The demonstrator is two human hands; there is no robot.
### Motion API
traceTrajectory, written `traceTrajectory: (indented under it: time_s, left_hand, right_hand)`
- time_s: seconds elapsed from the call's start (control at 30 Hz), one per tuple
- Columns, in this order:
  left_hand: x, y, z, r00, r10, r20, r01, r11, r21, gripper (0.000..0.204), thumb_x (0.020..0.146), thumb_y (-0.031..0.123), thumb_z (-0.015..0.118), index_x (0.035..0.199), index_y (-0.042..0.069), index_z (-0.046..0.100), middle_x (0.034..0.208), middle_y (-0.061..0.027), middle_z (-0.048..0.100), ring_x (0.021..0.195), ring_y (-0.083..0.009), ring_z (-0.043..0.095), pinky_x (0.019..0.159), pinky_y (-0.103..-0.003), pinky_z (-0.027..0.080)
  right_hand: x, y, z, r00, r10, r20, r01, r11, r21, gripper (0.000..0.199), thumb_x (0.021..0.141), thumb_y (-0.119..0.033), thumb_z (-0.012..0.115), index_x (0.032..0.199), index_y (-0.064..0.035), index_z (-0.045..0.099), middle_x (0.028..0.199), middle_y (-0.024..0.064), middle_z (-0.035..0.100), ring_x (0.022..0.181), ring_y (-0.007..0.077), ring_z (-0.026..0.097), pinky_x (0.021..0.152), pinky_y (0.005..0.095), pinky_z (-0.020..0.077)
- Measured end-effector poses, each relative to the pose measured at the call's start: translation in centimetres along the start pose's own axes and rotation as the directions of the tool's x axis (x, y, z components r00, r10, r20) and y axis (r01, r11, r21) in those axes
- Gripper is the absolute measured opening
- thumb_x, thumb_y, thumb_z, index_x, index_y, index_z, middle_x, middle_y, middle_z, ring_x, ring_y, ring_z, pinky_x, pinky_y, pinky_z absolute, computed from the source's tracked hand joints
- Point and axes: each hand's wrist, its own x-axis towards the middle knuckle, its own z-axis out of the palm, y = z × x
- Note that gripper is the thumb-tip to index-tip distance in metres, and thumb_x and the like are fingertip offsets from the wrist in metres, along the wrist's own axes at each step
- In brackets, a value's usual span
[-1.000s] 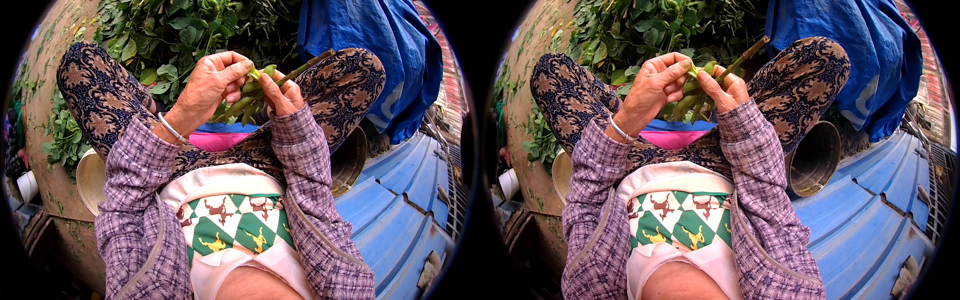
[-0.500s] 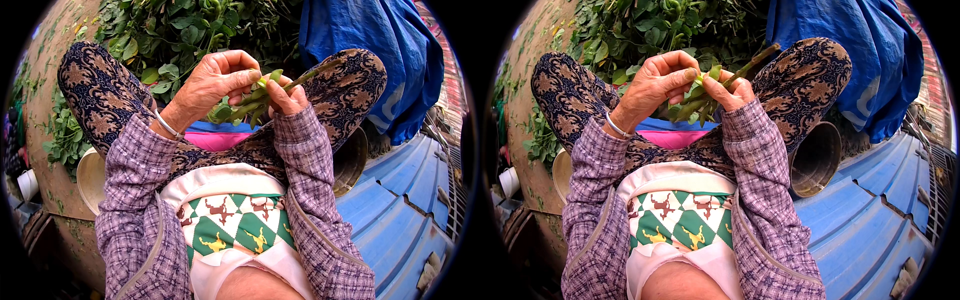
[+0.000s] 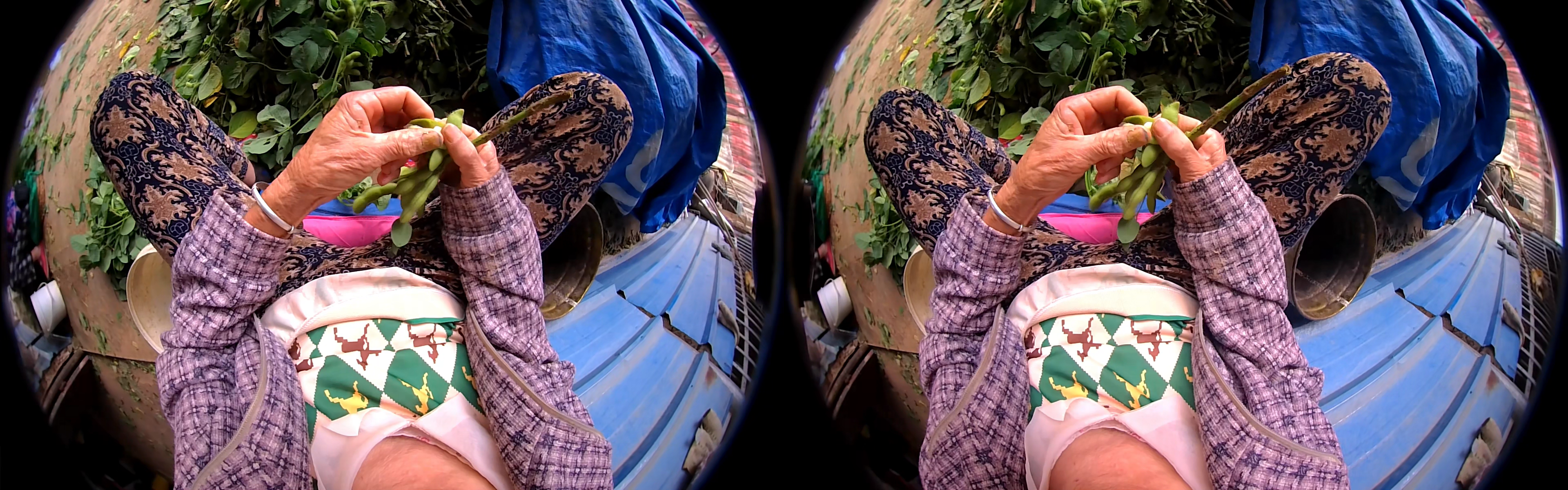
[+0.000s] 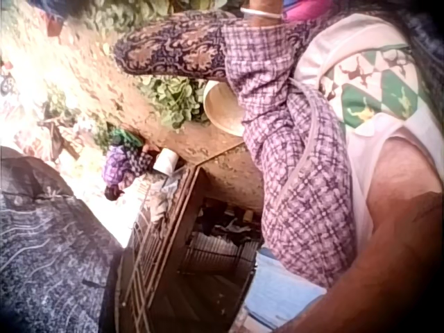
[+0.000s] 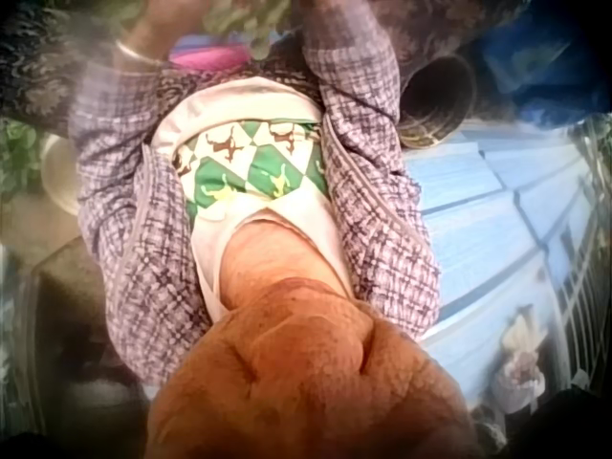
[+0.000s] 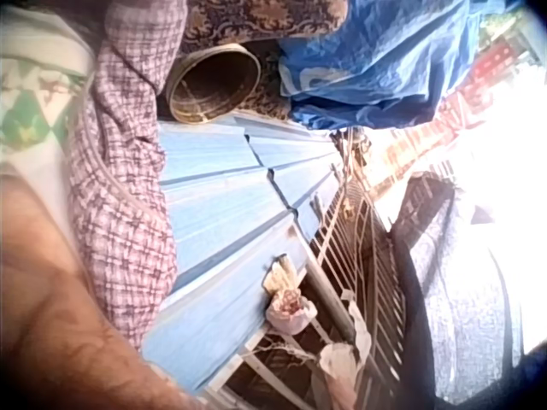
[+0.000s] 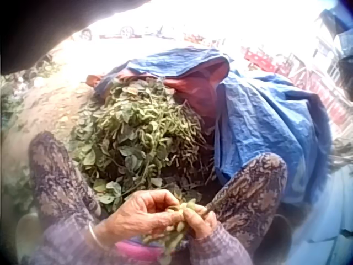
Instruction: The person sits cross-legged on the ground and shells green vegetables, likely edamame, by hand. They remove the pods from the stems and place the shelled vegetables into a white bowl positioned between their legs.
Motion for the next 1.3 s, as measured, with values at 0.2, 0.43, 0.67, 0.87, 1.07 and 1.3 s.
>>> traceTrajectory:
  time_s: [0.2, 0.43, 0.67, 0.87, 1.07, 1.3]
  left_hand:
    - [0.0, -0.3, -0.9, 0.999, -0.04, -0.025, 0.041, 0.997, 0.069, 0.019, 0.083, 0.015, 0.061, 0.096, 0.003, 0.055, 0.071, 0.0045, 0.053, 0.053, -0.0008, 0.045, 0.046, -0.015, 0.037]
    - [-0.1, -0.5, -1.2, 0.998, -0.023, -0.052, 0.031, 0.988, 0.154, 0.018, 0.081, 0.015, 0.062, 0.094, 0.005, 0.056, 0.071, 0.0052, 0.052, 0.056, -0.0003, 0.046, 0.048, -0.014, 0.037]
    - [-0.1, -0.9, -1.1, 0.996, -0.041, -0.076, 0.052, 0.988, 0.145, 0.017, 0.081, 0.016, 0.061, 0.091, 0.004, 0.054, 0.07, 0.0052, 0.051, 0.055, 0.0001, 0.044, 0.047, -0.014, 0.036]
    - [0.0, -0.7, -1.7, 0.986, -0.158, -0.051, 0.165, 0.965, 0.204, 0.017, 0.08, 0.017, 0.061, 0.089, 0.004, 0.053, 0.066, 0.0048, 0.05, 0.053, -0.0009, 0.044, 0.045, -0.015, 0.035]
    - [0.5, -1.4, -1.7, 0.97, -0.155, -0.186, 0.213, 0.911, 0.353, 0.01, 0.078, 0.011, 0.056, 0.084, 0.004, 0.053, 0.061, 0.0042, 0.047, 0.051, -0.0014, 0.043, 0.044, -0.016, 0.034]
    - [1.0, -3.3, -1.9, 0.96, 0.202, -0.195, -0.01, 0.718, 0.696, 0.013, 0.074, 0.0, 0.043, 0.076, -0.002, 0.055, 0.058, 0.0046, 0.044, 0.052, -0.0029, 0.038, 0.046, -0.02, 0.033]
  right_hand:
    - [0.3, 0.5, 0.0, 0.995, -0.035, -0.094, 0.014, 0.977, -0.214, 0.021, 0.085, -0.023, 0.06, 0.091, -0.0032, 0.058, 0.078, 0.0004, 0.06, 0.067, 0.0047, 0.054, 0.064, 0.0192, 0.0449]
    - [0.5, 0.9, 0.1, 0.999, -0.051, 0.005, 0.051, 0.994, -0.096, 0.019, 0.086, -0.018, 0.057, 0.097, -0.0044, 0.052, 0.088, 0.0004, 0.057, 0.08, 0.0058, 0.053, 0.072, 0.0204, 0.0435]
    - [0.8, 1.5, -0.8, 0.995, -0.096, -0.026, 0.089, 0.977, -0.193, 0.018, 0.085, -0.017, 0.06, 0.094, -0.0017, 0.056, 0.083, 0.002, 0.061, 0.074, 0.0072, 0.056, 0.069, 0.0212, 0.0466]
    - [0.3, 0.9, -0.1, 0.995, -0.072, -0.076, 0.049, 0.964, -0.261, 0.019, 0.084, -0.016, 0.06, 0.094, 0.0003, 0.058, 0.081, 0.0038, 0.062, 0.072, 0.0079, 0.058, 0.066, 0.022, 0.0489]
    - [0.9, 2.2, -0.4, 0.989, -0.115, -0.092, 0.08, 0.943, -0.322, 0.023, 0.083, -0.016, 0.062, 0.096, 0.0024, 0.059, 0.083, 0.0053, 0.063, 0.074, 0.0086, 0.059, 0.068, 0.0224, 0.0493]
    - [1.2, 2.5, -0.4, 0.979, -0.148, -0.139, 0.098, 0.944, -0.313, 0.021, 0.083, -0.013, 0.062, 0.097, 0.0027, 0.059, 0.085, 0.0057, 0.064, 0.076, 0.009, 0.059, 0.071, 0.0225, 0.0491]
